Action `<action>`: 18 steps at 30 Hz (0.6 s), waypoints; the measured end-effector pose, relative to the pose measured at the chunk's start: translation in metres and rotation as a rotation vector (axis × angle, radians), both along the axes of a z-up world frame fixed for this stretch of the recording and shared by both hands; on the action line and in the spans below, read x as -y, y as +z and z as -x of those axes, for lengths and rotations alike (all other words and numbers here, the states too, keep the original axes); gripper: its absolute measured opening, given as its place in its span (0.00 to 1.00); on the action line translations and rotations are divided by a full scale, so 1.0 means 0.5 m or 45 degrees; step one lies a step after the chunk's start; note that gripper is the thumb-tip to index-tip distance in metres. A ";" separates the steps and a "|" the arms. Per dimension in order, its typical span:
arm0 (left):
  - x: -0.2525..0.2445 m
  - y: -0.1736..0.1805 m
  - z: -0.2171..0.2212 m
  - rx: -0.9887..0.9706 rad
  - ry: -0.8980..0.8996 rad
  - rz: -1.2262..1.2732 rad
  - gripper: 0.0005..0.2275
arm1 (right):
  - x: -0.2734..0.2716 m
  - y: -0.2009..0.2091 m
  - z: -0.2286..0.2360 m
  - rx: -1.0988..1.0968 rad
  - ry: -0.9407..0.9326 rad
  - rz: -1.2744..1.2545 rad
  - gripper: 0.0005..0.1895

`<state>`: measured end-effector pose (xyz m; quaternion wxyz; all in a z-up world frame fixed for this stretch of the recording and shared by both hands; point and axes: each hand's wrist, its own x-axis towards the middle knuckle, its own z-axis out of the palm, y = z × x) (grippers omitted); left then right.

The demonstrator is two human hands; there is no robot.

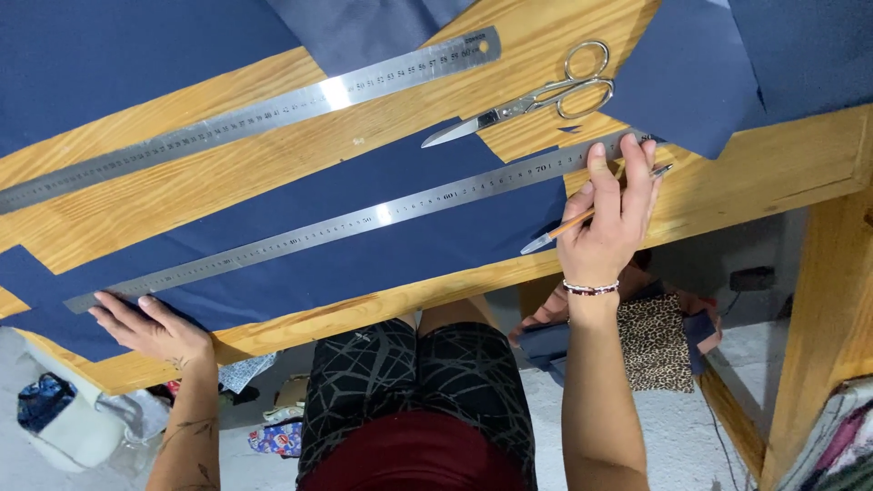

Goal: The person measures and marks a large piece of blue fabric on a wooden table using a metal ruler and a pencil. They then use scissors to cut the fabric along the marked lines, creating several rectangular pieces.

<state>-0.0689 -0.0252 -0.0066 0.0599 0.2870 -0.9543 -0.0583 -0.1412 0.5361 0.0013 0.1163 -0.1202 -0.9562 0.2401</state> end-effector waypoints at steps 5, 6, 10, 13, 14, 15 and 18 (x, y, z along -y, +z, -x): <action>0.002 -0.009 0.008 -0.026 0.016 0.036 0.25 | -0.012 -0.002 0.005 -0.051 0.077 -0.006 0.16; 0.010 -0.002 0.002 -0.040 -0.016 0.085 0.25 | -0.011 -0.006 0.003 -0.073 0.116 0.009 0.17; 0.032 -0.035 -0.012 -0.111 0.038 0.144 0.26 | -0.014 -0.002 0.005 -0.059 0.165 0.068 0.19; 0.027 -0.036 -0.009 -0.102 0.042 0.123 0.24 | -0.015 0.007 0.005 -0.059 0.185 0.104 0.19; 0.032 -0.034 -0.012 -0.061 0.053 0.095 0.25 | -0.016 0.009 0.005 -0.039 0.198 0.051 0.20; 0.039 -0.031 -0.013 -0.020 0.065 0.066 0.26 | -0.015 0.011 0.006 -0.020 0.210 -0.001 0.20; 0.041 -0.046 -0.016 -0.059 0.088 0.097 0.25 | 0.000 0.036 0.011 -0.050 0.289 0.034 0.20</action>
